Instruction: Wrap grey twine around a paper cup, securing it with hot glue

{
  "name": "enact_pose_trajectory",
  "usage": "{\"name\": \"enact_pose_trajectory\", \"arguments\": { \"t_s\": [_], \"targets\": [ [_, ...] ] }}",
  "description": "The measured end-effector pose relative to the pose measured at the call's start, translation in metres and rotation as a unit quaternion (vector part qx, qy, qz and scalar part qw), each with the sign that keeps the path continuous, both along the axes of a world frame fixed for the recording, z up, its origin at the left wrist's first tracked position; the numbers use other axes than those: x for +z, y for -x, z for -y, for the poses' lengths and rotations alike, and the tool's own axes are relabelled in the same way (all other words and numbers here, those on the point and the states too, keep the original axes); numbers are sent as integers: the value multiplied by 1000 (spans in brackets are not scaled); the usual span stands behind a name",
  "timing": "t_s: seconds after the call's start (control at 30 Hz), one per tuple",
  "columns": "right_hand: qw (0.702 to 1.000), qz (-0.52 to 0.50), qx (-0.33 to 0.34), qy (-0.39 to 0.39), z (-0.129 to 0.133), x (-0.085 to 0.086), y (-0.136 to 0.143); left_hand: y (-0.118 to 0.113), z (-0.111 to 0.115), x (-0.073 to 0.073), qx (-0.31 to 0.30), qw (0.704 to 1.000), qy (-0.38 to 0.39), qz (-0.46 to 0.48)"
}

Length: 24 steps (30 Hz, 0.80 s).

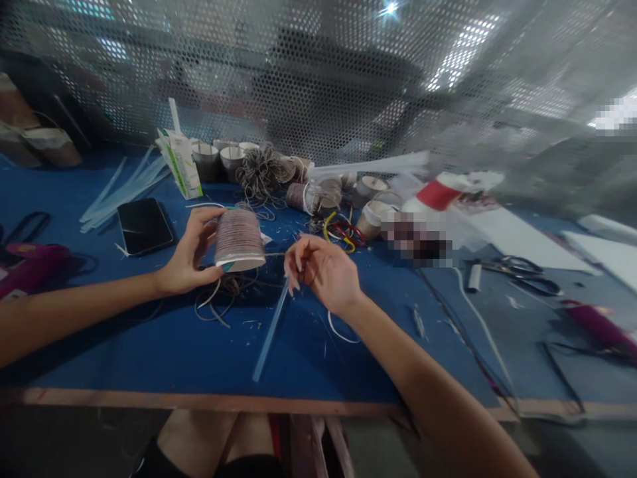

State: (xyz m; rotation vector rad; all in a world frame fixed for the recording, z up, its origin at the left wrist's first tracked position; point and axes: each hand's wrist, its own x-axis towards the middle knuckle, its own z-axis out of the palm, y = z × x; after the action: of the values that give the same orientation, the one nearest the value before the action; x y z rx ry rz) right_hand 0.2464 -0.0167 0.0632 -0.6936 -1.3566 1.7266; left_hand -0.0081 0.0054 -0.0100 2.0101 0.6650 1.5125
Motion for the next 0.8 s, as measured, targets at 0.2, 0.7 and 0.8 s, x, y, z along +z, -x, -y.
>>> {"name": "enact_pose_trajectory", "arguments": {
  "t_s": [0.2,0.7,0.8],
  "targets": [
    [978,133,-137,-87,-4,-16,2,0,1,2,13,1000,5,-15],
    [898,185,-62,-394,29,-5,3,-3,2,10,68,994,-4,-83],
    [904,198,-46,-377,26,-6,3,-3,3,12,72,993,0,-88]
  ]
}}
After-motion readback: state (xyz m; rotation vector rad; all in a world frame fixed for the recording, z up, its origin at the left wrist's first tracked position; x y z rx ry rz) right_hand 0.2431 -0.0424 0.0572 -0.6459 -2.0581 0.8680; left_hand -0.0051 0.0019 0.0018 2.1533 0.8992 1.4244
